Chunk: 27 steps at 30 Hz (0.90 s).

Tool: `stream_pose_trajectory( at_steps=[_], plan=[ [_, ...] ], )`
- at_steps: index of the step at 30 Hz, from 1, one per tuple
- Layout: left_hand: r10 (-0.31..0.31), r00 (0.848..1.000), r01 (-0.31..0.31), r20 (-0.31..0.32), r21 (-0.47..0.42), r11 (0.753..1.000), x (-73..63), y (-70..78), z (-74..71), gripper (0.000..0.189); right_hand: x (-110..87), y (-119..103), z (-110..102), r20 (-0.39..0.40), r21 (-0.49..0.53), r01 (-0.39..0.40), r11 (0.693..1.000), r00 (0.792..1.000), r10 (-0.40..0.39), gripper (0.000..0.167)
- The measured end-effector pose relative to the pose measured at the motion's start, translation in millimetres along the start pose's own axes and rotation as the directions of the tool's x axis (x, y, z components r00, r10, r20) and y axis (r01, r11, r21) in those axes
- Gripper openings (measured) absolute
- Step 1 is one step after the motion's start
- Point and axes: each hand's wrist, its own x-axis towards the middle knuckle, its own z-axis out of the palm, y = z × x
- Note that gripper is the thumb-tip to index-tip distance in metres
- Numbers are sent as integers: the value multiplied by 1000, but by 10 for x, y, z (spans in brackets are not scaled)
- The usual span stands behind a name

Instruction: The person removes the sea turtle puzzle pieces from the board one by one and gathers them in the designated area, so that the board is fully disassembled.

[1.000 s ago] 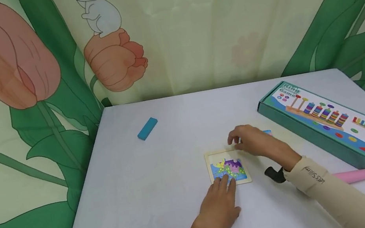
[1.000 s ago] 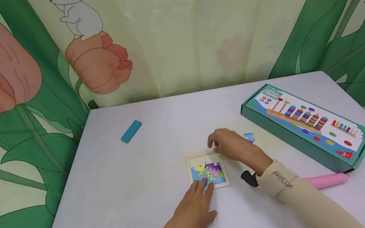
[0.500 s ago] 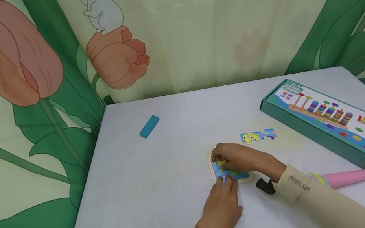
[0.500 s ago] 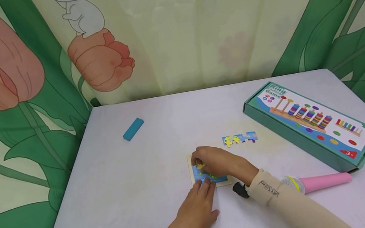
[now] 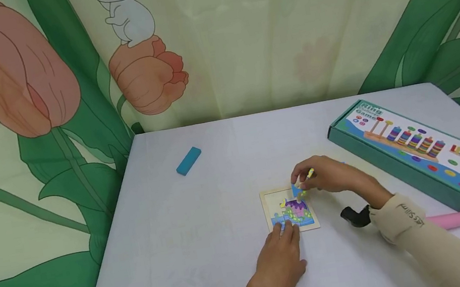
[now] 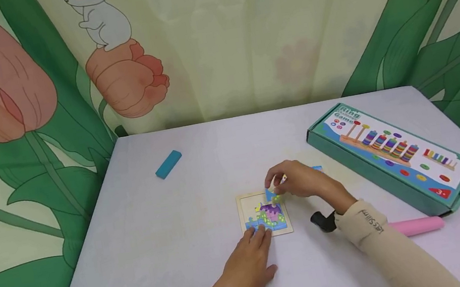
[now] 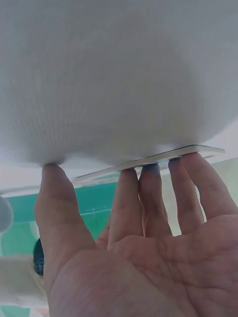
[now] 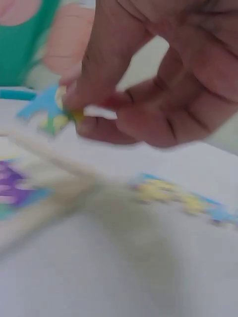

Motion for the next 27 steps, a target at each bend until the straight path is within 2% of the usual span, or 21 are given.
stream_pose_trajectory(
  at_steps=[3, 6, 14, 21, 27],
  plan=[
    [-4, 1000, 5, -3, 31, 1000, 3, -3, -6, 71, -28, 119, -145, 14, -18, -119, 993, 993, 119, 13],
    [-7, 1000, 7, -1, 43, 999, 6, -12, -13, 72, -26, 215, -163, 20, -27, -182, 983, 983, 183, 13],
    [-1, 1000, 1, 14, 24, 1000, 13, 21, -12, 71, -39, 271, -54, -67, -106, -210, 972, 977, 204, 14],
    [-7, 1000, 7, 11, 5, 1000, 5, 33, -7, 70, -25, 213, 66, -124, -173, -274, 946, 959, 255, 15],
    [-5, 1000, 5, 1, -5, 1000, 17, 22, -13, 71, -16, 161, 157, -221, -311, -253, 916, 957, 190, 16]
  ],
)
